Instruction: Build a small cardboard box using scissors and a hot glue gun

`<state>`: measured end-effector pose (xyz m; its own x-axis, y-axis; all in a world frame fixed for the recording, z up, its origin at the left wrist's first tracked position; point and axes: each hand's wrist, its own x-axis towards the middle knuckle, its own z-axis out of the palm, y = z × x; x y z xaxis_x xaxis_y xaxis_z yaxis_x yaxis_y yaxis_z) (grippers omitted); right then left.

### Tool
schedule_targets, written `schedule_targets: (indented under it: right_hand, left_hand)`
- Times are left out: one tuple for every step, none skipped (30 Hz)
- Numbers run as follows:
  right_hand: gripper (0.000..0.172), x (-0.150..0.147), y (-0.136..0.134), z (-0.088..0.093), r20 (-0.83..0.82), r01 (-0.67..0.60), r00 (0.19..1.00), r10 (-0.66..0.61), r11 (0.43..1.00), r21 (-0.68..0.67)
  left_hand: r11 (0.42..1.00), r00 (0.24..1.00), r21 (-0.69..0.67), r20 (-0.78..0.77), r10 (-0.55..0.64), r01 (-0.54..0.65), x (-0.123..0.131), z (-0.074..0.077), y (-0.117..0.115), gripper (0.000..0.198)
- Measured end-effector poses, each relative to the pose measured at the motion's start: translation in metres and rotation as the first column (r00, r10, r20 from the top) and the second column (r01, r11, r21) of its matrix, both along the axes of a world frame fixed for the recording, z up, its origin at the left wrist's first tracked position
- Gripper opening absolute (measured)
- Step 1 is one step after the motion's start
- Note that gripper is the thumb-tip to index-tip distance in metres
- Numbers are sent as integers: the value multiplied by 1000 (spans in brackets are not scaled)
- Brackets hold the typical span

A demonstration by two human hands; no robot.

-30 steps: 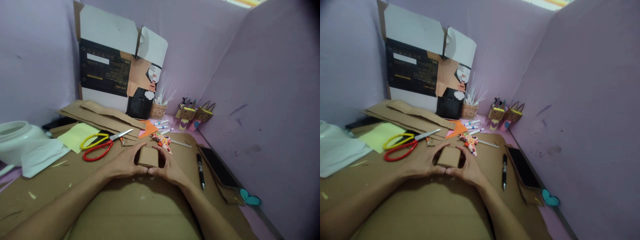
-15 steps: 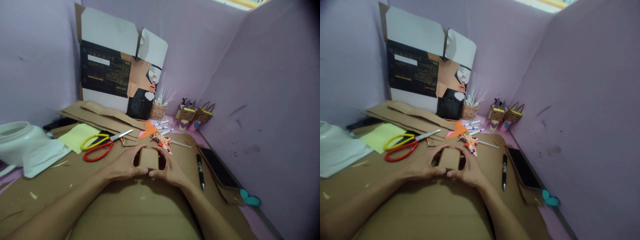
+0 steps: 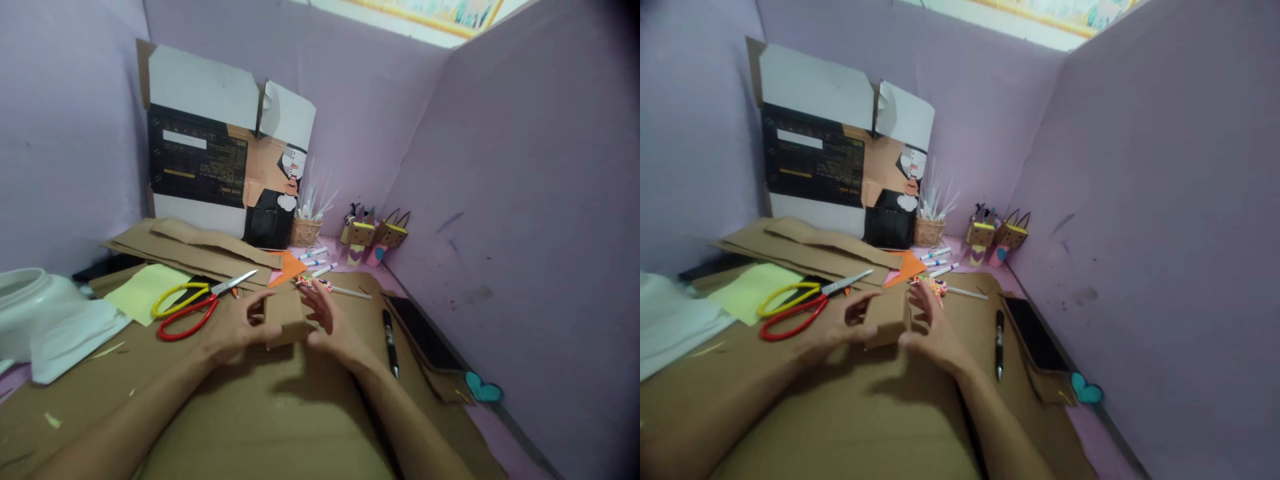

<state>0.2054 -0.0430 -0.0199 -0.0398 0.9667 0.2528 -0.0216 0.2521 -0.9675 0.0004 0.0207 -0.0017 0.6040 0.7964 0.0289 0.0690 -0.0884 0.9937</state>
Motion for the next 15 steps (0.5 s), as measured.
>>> schedule_targets:
  right_hand:
    - [94, 3, 1, 3, -111, 38, 993, -36, 999, 16]
    - [84, 5, 2, 6, -211, 80, 974, -77, 997, 8]
    - [74, 7, 2, 8, -291, 124, 949, -125, 992, -22]
    - [64, 7, 3, 9, -337, 167, 924, -179, 984, -65]
    - [56, 8, 3, 10, -349, 211, 907, -236, 971, -109]
    - [50, 8, 4, 9, -343, 262, 891, -298, 954, -146]
    - [46, 8, 5, 8, -335, 320, 871, -360, 932, -170]
    - [45, 8, 6, 7, -334, 376, 846, -415, 909, -177]
    - [44, 9, 6, 6, -341, 423, 821, -458, 889, -175]
    - [42, 10, 7, 6, -353, 458, 798, -488, 872, -171]
    - [39, 11, 7, 6, -368, 482, 779, -508, 860, -166]
    - [36, 12, 7, 7, -381, 500, 764, -520, 851, -159]
    - [33, 13, 7, 9, -388, 513, 756, -528, 845, -150]
    - [30, 14, 6, 11, -392, 522, 751, -532, 841, -142]
    - [28, 13, 5, 13, -393, 529, 748, -535, 838, -133]
  left_hand:
    - [990, 993, -136, 113, 40, -24, -2, 2, 1, 66]
    - [962, 974, -269, 206, 92, -34, -3, 3, 3, 61]
    - [921, 951, -390, 274, 141, -24, -5, 4, 4, 55]
    - [872, 930, -490, 321, 180, 1, -6, 5, 5, 50]
    - [824, 914, -565, 352, 202, 36, -7, 6, 6, 47]
    - [786, 901, -614, 378, 213, 72, -8, 5, 6, 44]
    - [758, 891, -643, 401, 211, 110, -8, 5, 7, 41]
    - [739, 884, -659, 420, 204, 143, -8, 4, 8, 39]
    - [725, 879, -669, 433, 199, 165, -9, 3, 9, 38]
    - [714, 877, -678, 437, 197, 177, -9, 1, 10, 37]
    - [708, 877, -683, 437, 199, 180, -10, -1, 11, 37]
    - [708, 877, -684, 436, 202, 177, -11, -3, 13, 36]
    - [713, 876, -679, 437, 203, 174, -13, -5, 14, 35]
    - [725, 873, -666, 445, 198, 175, -15, -7, 16, 34]
    - [747, 870, -639, 460, 176, 187, -17, -10, 17, 33]
